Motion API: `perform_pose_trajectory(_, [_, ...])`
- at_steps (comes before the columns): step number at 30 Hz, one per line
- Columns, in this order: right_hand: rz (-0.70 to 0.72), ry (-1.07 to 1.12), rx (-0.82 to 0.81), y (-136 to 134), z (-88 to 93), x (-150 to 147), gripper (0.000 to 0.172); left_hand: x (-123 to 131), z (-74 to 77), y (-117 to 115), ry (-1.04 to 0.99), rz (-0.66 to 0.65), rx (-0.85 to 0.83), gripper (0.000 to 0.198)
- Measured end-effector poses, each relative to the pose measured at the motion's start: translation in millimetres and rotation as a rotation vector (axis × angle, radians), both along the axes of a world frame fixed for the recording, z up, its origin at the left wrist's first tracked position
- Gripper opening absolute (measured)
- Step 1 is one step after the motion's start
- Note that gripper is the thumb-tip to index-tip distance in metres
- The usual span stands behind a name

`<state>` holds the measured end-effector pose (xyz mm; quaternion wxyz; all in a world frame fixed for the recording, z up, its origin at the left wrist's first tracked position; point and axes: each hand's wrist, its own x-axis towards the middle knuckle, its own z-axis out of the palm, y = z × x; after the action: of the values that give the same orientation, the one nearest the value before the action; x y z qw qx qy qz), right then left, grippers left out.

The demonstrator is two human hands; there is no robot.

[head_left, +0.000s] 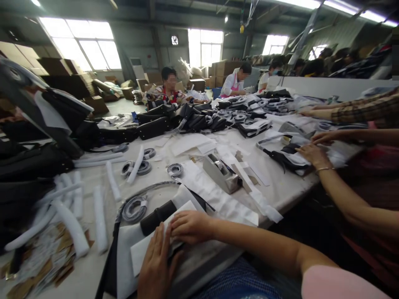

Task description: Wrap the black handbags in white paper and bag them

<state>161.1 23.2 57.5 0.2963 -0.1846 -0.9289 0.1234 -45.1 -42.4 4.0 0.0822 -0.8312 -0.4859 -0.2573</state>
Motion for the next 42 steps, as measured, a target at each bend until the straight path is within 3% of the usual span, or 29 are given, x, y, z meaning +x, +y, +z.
perform_pose_trajectory(3, [-0.114, 0.241, -0.100, -20.1, 16.4, 23.2, 0.017, -4.0, -3.8, -0.9, 0.096, 0.015, 0.054, 0.065])
perform_pose_trajectory(6, [-0.311, 0.359, -0.195, -18.4, 36.8, 59.9, 0.018, -4.5, -3.1, -0.2, 0.152, 0.036, 0.100, 0.064])
perform_pose_trajectory(9, [-0.506, 0.311, -0.242, 4.4, 55.7, 96.9, 0.021, -2.9, -2.8, 0.9, 0.173, 0.054, 0.120, 0.066])
perform_pose_trajectory(12, [-0.606, 0.120, -0.316, 20.6, 63.0, 116.8, 0.024, -1.7, -3.0, 1.0, 0.194, 0.068, 0.135, 0.066])
perform_pose_trajectory(16, [-0.568, -0.035, -0.469, 5.5, 48.9, 107.6, 0.019, -1.1, -3.0, -0.4, 0.240, 0.081, 0.171, 0.065])
perform_pose_trajectory(21, [-0.726, 0.049, -0.610, -25.7, 27.3, 89.0, 0.020, 1.1, -0.3, -2.5, 0.222, 0.096, 0.141, 0.062])
perform_pose_trajectory(25, [-0.734, 0.012, -0.519, -35.2, 14.8, 103.3, 0.016, 2.0, 1.4, -2.9, 0.193, 0.078, 0.085, 0.062])
perform_pose_trajectory(31, [-0.926, 0.113, -0.377, -47.4, 1.1, 139.4, 0.025, -0.9, -0.4, -1.4, 0.146, 0.051, 0.058, 0.065])
perform_pose_trajectory(34, [-0.870, 0.141, -0.474, -53.8, 0.9, 134.9, 0.024, -0.3, 2.3, -3.3, 0.135, 0.064, 0.058, 0.064])
perform_pose_trajectory(36, [-0.773, 0.116, -0.694, -58.9, 1.6, 120.6, 0.034, 1.8, 5.6, -5.2, 0.144, 0.082, 0.064, 0.062])
perform_pose_trajectory(39, [-0.520, 0.043, -1.074, -66.4, 11.6, 90.5, 0.040, 6.0, 9.8, -7.0, 0.175, 0.110, 0.088, 0.060])
perform_pose_trajectory(42, [-0.179, -0.014, -1.237, -59.3, 43.6, 60.1, 0.034, 9.9, 11.4, -7.9, 0.197, 0.141, 0.087, 0.061])
